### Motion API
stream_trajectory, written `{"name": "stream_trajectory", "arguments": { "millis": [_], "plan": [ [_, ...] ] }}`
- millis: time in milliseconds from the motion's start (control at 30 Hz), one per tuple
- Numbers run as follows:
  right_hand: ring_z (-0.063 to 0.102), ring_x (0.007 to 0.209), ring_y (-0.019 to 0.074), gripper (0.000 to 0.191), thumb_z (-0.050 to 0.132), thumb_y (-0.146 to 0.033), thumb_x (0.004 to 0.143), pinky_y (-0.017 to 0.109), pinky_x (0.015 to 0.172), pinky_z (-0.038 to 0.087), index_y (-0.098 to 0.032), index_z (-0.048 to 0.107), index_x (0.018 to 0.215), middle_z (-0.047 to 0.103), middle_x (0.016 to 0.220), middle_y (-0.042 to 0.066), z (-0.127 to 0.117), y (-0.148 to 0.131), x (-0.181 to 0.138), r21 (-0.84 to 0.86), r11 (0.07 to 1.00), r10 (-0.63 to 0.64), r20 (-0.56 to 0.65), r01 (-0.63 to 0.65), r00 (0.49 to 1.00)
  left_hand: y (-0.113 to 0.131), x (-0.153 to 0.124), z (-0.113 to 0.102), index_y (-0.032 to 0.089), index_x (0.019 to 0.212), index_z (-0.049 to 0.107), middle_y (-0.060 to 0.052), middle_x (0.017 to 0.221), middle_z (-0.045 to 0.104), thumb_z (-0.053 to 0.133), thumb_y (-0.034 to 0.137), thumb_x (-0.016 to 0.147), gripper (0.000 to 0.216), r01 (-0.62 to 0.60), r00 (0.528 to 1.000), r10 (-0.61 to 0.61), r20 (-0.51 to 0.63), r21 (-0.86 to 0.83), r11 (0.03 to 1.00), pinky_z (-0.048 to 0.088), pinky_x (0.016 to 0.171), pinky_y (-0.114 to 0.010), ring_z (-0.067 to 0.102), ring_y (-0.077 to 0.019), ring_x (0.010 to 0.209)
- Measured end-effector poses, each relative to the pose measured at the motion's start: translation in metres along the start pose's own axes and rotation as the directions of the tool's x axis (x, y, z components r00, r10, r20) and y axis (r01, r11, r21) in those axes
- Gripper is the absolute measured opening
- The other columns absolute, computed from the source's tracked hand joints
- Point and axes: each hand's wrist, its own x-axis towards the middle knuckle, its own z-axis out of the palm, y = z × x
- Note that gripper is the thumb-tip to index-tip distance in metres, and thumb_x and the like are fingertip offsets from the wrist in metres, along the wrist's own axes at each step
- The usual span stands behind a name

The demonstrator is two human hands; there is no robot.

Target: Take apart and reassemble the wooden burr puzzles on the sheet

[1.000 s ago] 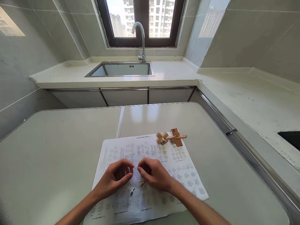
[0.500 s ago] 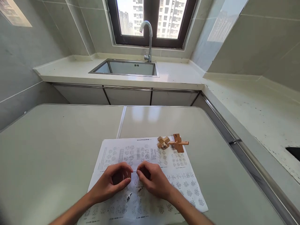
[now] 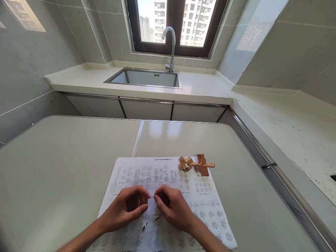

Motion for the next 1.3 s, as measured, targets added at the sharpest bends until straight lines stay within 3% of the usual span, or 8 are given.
{"name": "stream_trajectory", "arguments": {
  "millis": [633,833,967,1300],
  "plan": [
    [0.043,0.059,0.0138,0.024,0.055,-0.039,0.104,0.027,0.057,0.036,-0.021,0.062,0.090,0.052,0.067,-0.003,0.002,0.002,-0.002,-0.025,1.000,0.009,-0.002,-0.009,1.000,0.001,-0.001,-0.001,0.018,0.101,0.072,-0.004,0.082,0.069,0.070,0.038,0.093,0.021,0.019,1.000,-0.019,-0.016,-0.033,0.999,0.048,0.063,-0.026,0.059,-0.0149,0.069],
    [0.044,0.060,0.0147,0.025,0.054,-0.041,0.104,0.028,0.059,0.038,-0.022,0.062,0.090,0.053,0.069,-0.002,0.002,0.003,-0.003,-0.053,0.999,0.010,-0.004,-0.011,1.000,0.000,0.000,-0.016,0.020,0.104,0.069,-0.004,0.086,0.068,0.070,0.042,0.094,0.024,0.000,0.999,-0.006,-0.036,-0.156,0.988,0.050,0.069,-0.028,0.061,-0.0171,0.076],
    [0.042,0.060,0.0144,0.023,0.054,-0.038,0.104,0.027,0.057,0.036,-0.022,0.060,0.089,0.051,0.068,-0.003,0.000,0.002,-0.003,-0.032,0.999,0.019,0.010,-0.019,1.000,-0.007,0.003,-0.031,0.019,0.108,0.065,-0.002,0.082,0.064,0.068,0.049,0.096,0.033,0.004,0.996,-0.026,-0.082,-0.249,0.968,0.049,0.064,-0.027,0.057,-0.0154,0.069],
    [0.043,0.060,0.0138,0.022,0.054,-0.037,0.104,0.028,0.058,0.037,-0.021,0.060,0.089,0.052,0.068,-0.003,0.000,0.002,-0.004,-0.028,1.000,-0.001,0.012,0.002,1.000,-0.015,0.006,-0.049,0.017,0.107,0.065,-0.004,0.082,0.065,0.067,0.051,0.095,0.037,-0.010,0.979,-0.034,-0.202,-0.215,0.977,0.041,0.057,-0.024,0.053,-0.0130,0.064]
  ]
}}
